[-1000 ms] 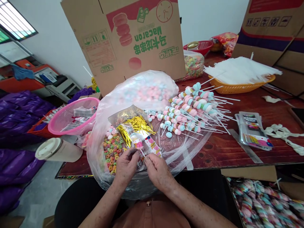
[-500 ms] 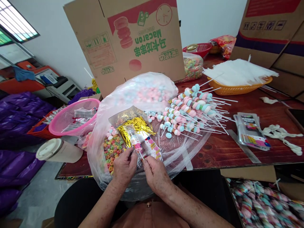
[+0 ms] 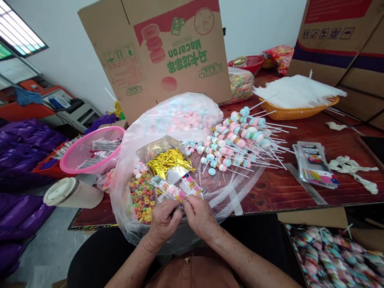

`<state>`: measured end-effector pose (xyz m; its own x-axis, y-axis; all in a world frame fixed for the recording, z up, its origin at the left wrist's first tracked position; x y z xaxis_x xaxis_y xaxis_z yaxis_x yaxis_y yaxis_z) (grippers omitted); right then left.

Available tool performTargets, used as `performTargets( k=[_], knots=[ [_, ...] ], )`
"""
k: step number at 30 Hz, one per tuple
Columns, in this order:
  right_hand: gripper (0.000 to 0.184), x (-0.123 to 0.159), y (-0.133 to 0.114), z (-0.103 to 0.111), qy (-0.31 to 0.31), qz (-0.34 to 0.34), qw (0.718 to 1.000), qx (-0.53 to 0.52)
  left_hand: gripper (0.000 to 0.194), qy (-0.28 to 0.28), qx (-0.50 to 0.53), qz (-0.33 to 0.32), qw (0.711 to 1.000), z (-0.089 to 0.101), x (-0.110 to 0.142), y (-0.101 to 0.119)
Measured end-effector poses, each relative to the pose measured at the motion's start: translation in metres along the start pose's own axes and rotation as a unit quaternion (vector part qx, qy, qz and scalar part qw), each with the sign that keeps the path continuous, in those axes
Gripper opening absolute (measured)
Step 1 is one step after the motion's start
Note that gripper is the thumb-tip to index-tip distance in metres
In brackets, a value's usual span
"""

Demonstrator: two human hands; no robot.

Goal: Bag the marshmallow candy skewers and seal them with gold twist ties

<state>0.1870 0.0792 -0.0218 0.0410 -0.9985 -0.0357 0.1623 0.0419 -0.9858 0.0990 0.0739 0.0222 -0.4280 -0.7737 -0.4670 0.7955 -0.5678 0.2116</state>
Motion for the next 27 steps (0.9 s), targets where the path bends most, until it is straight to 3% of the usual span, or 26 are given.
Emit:
performTargets(
  k=[3,7,9,10,12,14,16,20,21,23,25,27],
  knots=[
    [0.030,-0.002,-0.004,0.006,-0.002,0.026,0.997,0.069,0.018,-0.016,-0.001,-0.016,1.000,0.001,0.001,0.007],
    [0.031,-0.009,-0.017,0.027,-0.024,0.050,0.994,0.092,0.018,-0.010,-0.034,-0.156,0.987,0.035,-0.012,0.018],
    [0.031,-0.012,-0.031,0.036,-0.065,0.084,0.991,0.085,0.036,0.033,-0.151,-0.089,0.984,0.060,-0.029,-0.009],
    [0.030,-0.012,-0.040,0.036,-0.096,0.107,0.985,0.090,0.046,0.009,-0.190,-0.075,0.979,0.063,-0.036,-0.019],
    [0.030,-0.010,-0.056,0.035,-0.154,0.156,0.967,0.128,0.046,-0.114,-0.208,-0.091,0.967,0.047,-0.042,-0.029],
    [0.031,-0.009,-0.069,0.032,-0.184,0.199,0.944,0.191,0.034,-0.242,-0.152,-0.086,0.954,0.024,-0.035,-0.031],
    [0.031,-0.010,-0.076,0.029,-0.199,0.229,0.920,0.248,0.031,-0.298,-0.054,-0.043,0.952,0.008,-0.024,-0.025],
    [0.028,-0.016,-0.077,0.021,-0.249,0.248,0.890,0.291,0.030,-0.280,0.131,0.049,0.950,-0.010,-0.009,-0.013],
    [0.026,-0.020,-0.078,0.023,-0.235,0.248,0.898,0.278,0.031,-0.270,0.178,0.084,0.942,-0.013,-0.006,-0.014],
    [0.020,-0.030,-0.076,0.036,-0.149,0.219,0.941,0.209,0.033,-0.241,0.281,0.168,0.914,-0.020,-0.003,-0.022],
    [0.021,-0.036,-0.059,0.048,-0.057,0.134,0.986,0.082,0.034,-0.203,0.351,0.238,0.883,-0.025,-0.002,-0.031],
    [0.026,-0.033,-0.034,0.036,-0.057,0.033,0.996,-0.058,0.033,-0.177,0.361,0.264,0.877,-0.027,-0.001,-0.036]
  ],
)
Point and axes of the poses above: each hand's wrist, its own x-axis away from the middle knuckle, its own z-axis out of the back of the hand, y = z × x, the point moved 9 cm from there along -x, towards the middle knuckle, and after that the axes turned 15 degrees about -x, right-handed, at the moved point
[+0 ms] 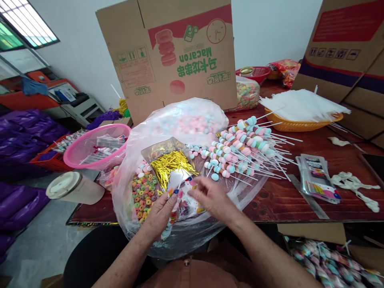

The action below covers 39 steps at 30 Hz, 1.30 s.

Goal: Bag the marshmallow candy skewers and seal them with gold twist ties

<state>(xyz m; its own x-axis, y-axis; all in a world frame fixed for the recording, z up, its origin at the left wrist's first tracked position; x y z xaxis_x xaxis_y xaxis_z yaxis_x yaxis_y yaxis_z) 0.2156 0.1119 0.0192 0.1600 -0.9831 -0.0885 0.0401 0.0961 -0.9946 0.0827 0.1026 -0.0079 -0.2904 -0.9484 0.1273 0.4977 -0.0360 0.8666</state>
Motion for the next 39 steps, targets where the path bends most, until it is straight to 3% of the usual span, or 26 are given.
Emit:
performTargets(
  k=[2,4,7,9,11,14,16,18,19,21,23,24,28,30,32,35,36,37,39],
  knots=[
    [0.024,0.007,0.018,-0.024,-0.040,-0.061,0.992,-0.104,0.033,0.014,-0.020,-0.002,1.000,-0.001,0.001,-0.001],
    [0.023,0.012,0.023,-0.040,-0.050,-0.072,0.987,-0.136,0.033,-0.005,-0.014,0.012,1.000,-0.007,0.003,-0.004],
    [0.023,0.014,0.023,-0.044,-0.015,-0.067,0.989,-0.133,0.035,-0.098,0.064,0.055,0.992,-0.020,0.010,-0.011],
    [0.021,0.015,0.025,-0.046,-0.004,-0.079,0.989,-0.127,0.032,-0.155,0.076,0.043,0.984,-0.022,0.013,-0.006],
    [0.021,0.014,0.023,-0.046,0.003,-0.066,0.995,-0.073,0.027,-0.183,0.012,-0.006,0.983,-0.016,0.013,0.003],
    [0.022,0.011,0.002,-0.047,0.007,0.047,0.992,0.119,0.024,-0.180,-0.122,-0.081,0.973,-0.006,0.010,0.015],
    [0.024,0.011,-0.020,-0.047,0.023,0.148,0.957,0.249,0.024,-0.165,-0.153,-0.095,0.970,-0.001,0.009,0.016],
    [0.025,0.014,-0.041,-0.044,0.048,0.238,0.912,0.330,0.026,-0.158,-0.118,-0.062,0.978,0.001,0.010,0.011],
    [0.024,0.016,-0.050,-0.046,0.035,0.281,0.890,0.356,0.028,-0.162,-0.080,-0.032,0.983,0.000,0.011,0.006],
    [0.030,0.025,-0.057,-0.063,-0.071,0.352,0.846,0.394,0.030,-0.183,0.001,0.022,0.983,-0.006,0.016,-0.002],
    [0.036,0.040,-0.048,-0.082,-0.212,0.383,0.796,0.419,0.028,-0.217,0.055,0.036,0.974,-0.014,0.022,-0.001],
    [0.036,0.047,-0.041,-0.087,-0.254,0.384,0.777,0.430,0.026,-0.241,0.068,0.034,0.968,-0.018,0.025,0.001],
    [0.027,0.064,-0.012,-0.090,-0.292,0.362,0.750,0.471,0.022,-0.353,0.075,0.068,0.930,-0.038,0.037,-0.003],
    [0.020,0.069,0.003,-0.091,-0.326,0.326,0.755,0.466,0.021,-0.349,-0.040,0.036,0.935,-0.039,0.035,-0.009],
    [0.015,0.067,0.012,-0.091,-0.340,0.246,0.809,0.412,0.017,-0.279,-0.254,-0.059,0.924,-0.030,0.028,-0.006],
    [0.021,0.053,0.026,-0.081,-0.269,-0.002,0.948,0.173,0.003,-0.159,-0.504,-0.239,0.815,-0.021,0.031,0.019],
    [0.024,0.054,0.035,-0.081,-0.233,-0.111,0.965,0.054,0.006,-0.122,-0.539,-0.290,0.781,-0.017,0.037,0.027],
    [0.025,0.058,0.043,-0.085,-0.202,-0.213,0.954,-0.068,0.007,-0.085,-0.554,-0.336,0.757,-0.012,0.045,0.035],
    [0.024,0.073,0.048,-0.105,-0.178,-0.359,0.876,-0.269,0.014,0.001,-0.543,-0.397,0.740,0.003,0.062,0.046]
  ],
)
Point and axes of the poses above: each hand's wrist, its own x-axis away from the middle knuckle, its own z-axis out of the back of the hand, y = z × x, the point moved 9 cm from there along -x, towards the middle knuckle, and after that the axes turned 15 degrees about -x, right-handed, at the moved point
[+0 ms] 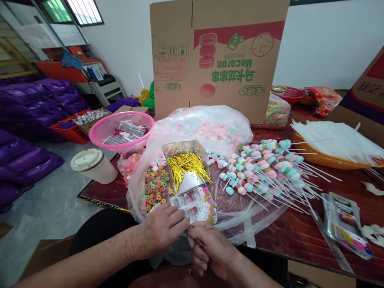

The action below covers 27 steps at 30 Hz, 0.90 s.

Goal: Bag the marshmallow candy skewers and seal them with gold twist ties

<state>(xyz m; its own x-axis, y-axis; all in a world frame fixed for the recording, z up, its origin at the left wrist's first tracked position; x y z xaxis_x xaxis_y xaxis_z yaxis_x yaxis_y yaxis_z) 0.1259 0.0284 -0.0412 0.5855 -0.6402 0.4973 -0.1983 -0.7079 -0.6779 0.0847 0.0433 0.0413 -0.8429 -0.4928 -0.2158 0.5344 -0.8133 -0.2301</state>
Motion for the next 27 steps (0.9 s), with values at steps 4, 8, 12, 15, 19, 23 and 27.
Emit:
performTargets(
  k=[4,8,12,15,19,23,27],
  knots=[
    [0.024,-0.014,-0.007,-0.026,-0.082,-0.073,0.993,-0.033,0.023,0.164,0.058,0.135,0.976,0.021,0.042,-0.021],
    [0.033,-0.051,-0.113,0.035,0.215,0.171,0.877,0.394,0.016,0.148,0.316,0.452,0.821,-0.026,0.089,-0.067],
    [0.022,-0.094,-0.167,0.074,0.357,0.181,0.773,0.492,0.025,0.132,0.553,0.626,0.534,-0.078,0.114,-0.067],
    [0.012,-0.117,-0.171,0.087,0.387,0.145,0.751,0.516,0.028,0.128,0.621,0.637,0.438,-0.087,0.110,-0.061],
    [0.016,-0.112,-0.170,0.088,0.373,0.165,0.745,0.528,0.025,0.124,0.631,0.654,0.399,-0.088,0.111,-0.064],
    [0.017,-0.089,-0.178,0.084,0.350,0.247,0.744,0.514,0.022,0.137,0.664,0.620,0.395,-0.088,0.093,-0.068],
    [0.020,-0.075,-0.173,0.081,0.316,0.300,0.772,0.464,0.022,0.150,0.688,0.594,0.389,-0.089,0.077,-0.067]
  ],
)
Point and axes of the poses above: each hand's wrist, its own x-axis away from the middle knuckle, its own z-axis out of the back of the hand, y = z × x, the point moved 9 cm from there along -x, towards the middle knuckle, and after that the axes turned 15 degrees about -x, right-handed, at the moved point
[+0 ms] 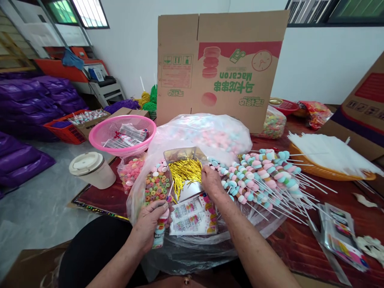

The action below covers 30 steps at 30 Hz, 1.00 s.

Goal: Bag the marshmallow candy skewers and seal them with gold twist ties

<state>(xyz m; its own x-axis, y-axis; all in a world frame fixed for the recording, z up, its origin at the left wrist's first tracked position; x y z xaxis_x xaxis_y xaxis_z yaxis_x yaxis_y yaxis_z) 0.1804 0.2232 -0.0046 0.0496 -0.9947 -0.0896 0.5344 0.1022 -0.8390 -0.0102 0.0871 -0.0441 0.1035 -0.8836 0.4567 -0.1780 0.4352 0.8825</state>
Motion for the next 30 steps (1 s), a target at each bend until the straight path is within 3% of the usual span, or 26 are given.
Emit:
performTargets(
  k=[6,12,17,21,23,26,28,30],
  knots=[
    [0.018,0.047,-0.021,-0.007,-0.059,0.051,0.985,-0.152,0.022,0.002,-0.012,0.021,1.000,-0.008,0.002,-0.001],
    [0.030,0.108,-0.081,-0.027,-0.155,0.155,0.930,-0.294,0.011,-0.029,-0.022,-0.011,0.999,-0.034,0.005,0.009],
    [0.050,0.113,-0.062,-0.032,-0.118,0.088,0.965,-0.215,0.014,-0.086,-0.122,-0.086,0.985,-0.045,0.012,0.015],
    [0.054,0.117,-0.056,-0.036,-0.117,0.107,0.982,-0.106,0.028,-0.097,-0.163,-0.135,0.973,-0.046,0.016,0.014],
    [0.051,0.119,-0.056,-0.032,-0.065,0.117,0.987,-0.084,0.030,-0.077,-0.103,-0.115,0.985,-0.043,0.015,0.009],
    [0.042,0.122,-0.046,-0.022,0.005,0.070,0.981,-0.178,0.026,-0.072,0.000,-0.080,0.994,-0.042,0.014,0.004],
    [0.025,0.124,-0.048,-0.022,-0.032,0.067,0.969,-0.236,0.022,-0.108,0.028,-0.033,0.993,-0.046,0.015,0.000],
    [0.022,0.128,-0.065,-0.018,-0.101,0.123,0.957,-0.243,0.022,-0.178,0.039,0.043,0.982,-0.054,0.021,-0.008]
  ],
)
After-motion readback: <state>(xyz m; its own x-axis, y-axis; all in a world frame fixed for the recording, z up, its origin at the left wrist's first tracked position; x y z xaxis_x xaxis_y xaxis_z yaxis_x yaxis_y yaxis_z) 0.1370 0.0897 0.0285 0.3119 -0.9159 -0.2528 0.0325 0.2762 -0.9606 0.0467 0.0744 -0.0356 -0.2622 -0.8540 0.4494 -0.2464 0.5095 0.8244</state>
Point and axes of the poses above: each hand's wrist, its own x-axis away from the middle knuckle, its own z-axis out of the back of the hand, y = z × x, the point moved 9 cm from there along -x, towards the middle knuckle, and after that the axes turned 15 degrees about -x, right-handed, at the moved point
